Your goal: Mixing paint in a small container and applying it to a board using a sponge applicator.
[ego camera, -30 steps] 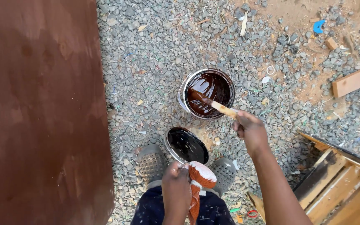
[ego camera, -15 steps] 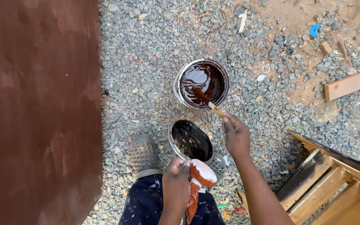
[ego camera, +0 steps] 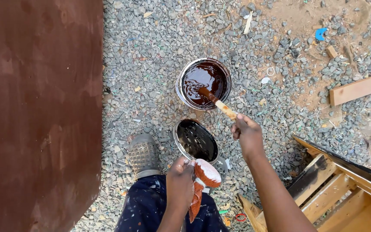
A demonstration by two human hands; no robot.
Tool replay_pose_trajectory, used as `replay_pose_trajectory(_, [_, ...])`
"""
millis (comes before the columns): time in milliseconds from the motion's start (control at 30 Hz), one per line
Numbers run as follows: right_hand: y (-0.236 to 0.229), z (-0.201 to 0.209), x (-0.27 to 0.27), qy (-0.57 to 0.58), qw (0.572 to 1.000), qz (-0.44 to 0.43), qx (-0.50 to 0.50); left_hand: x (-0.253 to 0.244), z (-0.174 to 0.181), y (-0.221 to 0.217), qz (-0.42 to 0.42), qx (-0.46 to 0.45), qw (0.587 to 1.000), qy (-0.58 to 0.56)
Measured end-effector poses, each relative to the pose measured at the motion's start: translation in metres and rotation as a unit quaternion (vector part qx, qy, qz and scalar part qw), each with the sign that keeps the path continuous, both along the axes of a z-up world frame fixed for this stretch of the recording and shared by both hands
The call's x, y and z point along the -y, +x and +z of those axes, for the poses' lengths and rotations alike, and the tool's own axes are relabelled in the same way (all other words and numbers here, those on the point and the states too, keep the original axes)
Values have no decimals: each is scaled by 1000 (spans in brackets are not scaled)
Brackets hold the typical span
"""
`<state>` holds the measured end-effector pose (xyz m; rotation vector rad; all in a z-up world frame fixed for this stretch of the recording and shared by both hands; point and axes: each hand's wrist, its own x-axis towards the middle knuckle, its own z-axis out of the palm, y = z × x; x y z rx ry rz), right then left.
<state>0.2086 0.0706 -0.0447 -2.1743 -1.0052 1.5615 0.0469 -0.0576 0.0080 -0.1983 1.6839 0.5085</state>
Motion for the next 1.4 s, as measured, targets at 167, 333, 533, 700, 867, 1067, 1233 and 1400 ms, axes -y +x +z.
replay_pose_trajectory(167, [15,-4,6,-78,988,-128,-39,-10,15,-6,1,12,1000,-3])
replay_pose_trajectory(333, [45,20,29,-65,982,-174,-34,2,2,-3,36,20,998,47])
replay_pose_trajectory(533, [22,26,20,4,996,-87,-17,-4,6,-7,16,13,1000,-4])
replay_pose_trajectory(700, [28,-45,11,121,952,209,189,-10,15,-14,14,22,1000,-9])
replay_pose_trajectory(867, [56,-24,33,232,833,395,311,-7,4,-14,34,19,999,-23])
replay_pose_trajectory(1067, [49,13,29,-22,986,-1,167,-6,6,-15,37,33,999,17])
replay_pose_trajectory(1233, [45,-9,27,-36,984,-151,-87,4,-10,-12,73,31,996,47])
replay_pose_trajectory(1400, [23,-19,18,-43,997,-56,9,6,-1,-18,67,30,996,47])
